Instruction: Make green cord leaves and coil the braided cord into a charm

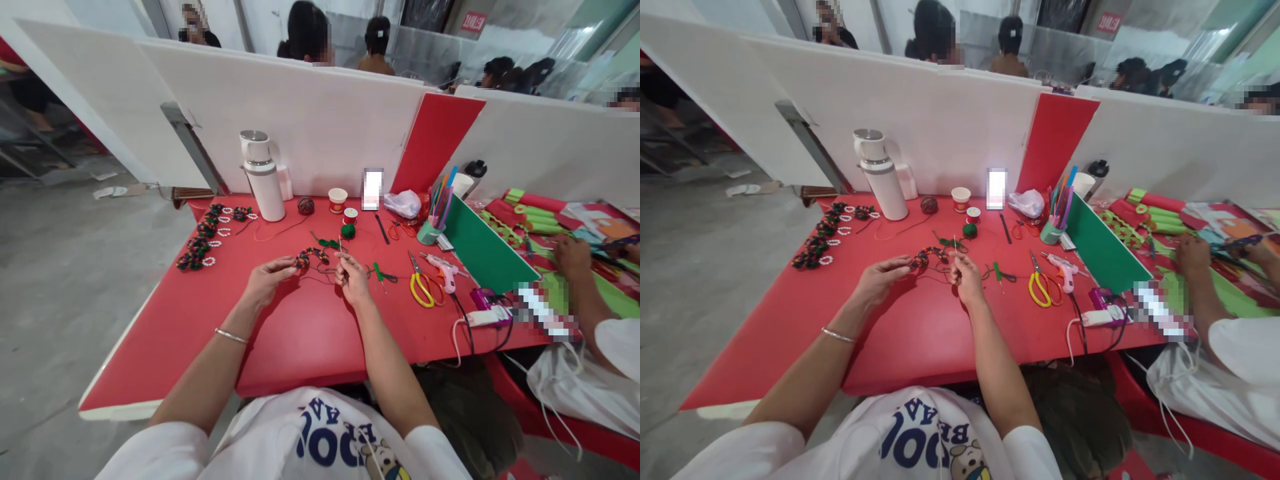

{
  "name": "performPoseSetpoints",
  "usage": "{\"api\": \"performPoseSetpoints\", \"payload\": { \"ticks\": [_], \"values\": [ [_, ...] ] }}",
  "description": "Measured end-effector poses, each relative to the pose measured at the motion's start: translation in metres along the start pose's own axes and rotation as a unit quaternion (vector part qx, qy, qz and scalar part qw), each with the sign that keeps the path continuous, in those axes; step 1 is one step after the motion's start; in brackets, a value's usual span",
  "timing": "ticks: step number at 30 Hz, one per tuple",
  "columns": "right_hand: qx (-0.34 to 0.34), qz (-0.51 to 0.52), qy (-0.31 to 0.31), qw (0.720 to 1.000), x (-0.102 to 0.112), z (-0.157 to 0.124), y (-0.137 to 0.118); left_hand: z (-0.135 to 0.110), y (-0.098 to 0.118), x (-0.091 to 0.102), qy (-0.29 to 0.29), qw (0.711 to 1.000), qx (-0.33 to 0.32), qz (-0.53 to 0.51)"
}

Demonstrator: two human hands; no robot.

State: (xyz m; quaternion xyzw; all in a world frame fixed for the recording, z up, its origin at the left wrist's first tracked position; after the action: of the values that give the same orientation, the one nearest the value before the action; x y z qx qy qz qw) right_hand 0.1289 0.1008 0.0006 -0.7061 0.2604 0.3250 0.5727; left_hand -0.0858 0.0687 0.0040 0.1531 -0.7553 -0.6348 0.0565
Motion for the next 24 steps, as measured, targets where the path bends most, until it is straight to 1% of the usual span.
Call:
{"api": "performPoseSetpoints", "payload": {
  "ticks": [3,5,7,10,12,15,19,20,22,24],
  "values": [
    [-0.006,0.002,0.013,1.000,0.003,0.002,-0.002,-0.004,0.003,-0.003,0.001,0.999,-0.041,0.016],
    [-0.002,0.007,0.020,1.000,0.005,0.002,-0.004,-0.005,0.002,-0.003,0.001,0.999,-0.043,0.007],
    [0.008,0.014,0.025,1.000,0.007,0.003,-0.006,-0.004,0.002,-0.001,0.019,0.999,-0.043,-0.010],
    [0.020,0.019,0.040,0.999,0.009,0.003,-0.010,-0.001,0.004,0.006,0.053,0.996,-0.061,-0.037],
    [0.027,0.021,0.053,0.998,0.009,0.003,-0.012,0.001,0.006,0.009,0.053,0.996,-0.060,-0.050],
    [0.039,0.031,0.068,0.996,0.011,0.004,-0.018,0.002,0.009,0.009,0.041,0.996,-0.036,-0.071],
    [0.052,0.047,0.067,0.995,0.011,0.004,-0.025,-0.001,0.014,0.000,0.017,0.993,-0.001,-0.120],
    [0.054,0.051,0.062,0.995,0.009,0.005,-0.027,-0.002,0.016,-0.004,0.021,0.992,-0.001,-0.127],
    [0.056,0.051,0.044,0.996,0.004,0.006,-0.031,-0.005,0.021,-0.013,0.023,0.991,0.000,-0.129],
    [0.054,0.037,0.012,0.998,-0.007,0.009,-0.036,-0.007,0.028,-0.023,0.008,0.994,-0.006,-0.112]
  ]
}}
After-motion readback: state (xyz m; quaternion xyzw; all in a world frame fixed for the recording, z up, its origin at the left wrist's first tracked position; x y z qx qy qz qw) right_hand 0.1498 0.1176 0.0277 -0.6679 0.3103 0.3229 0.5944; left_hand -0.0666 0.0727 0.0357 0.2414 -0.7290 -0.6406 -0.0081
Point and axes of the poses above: each hand's wrist, its own z-axis towards the middle knuckle, its own x-axis out of the back of the hand, y = z × x, the point moved 2 cm from there along z, towards the middle knuckle, and after that the axes turned 11 degrees about z, right-handed, at the moved point
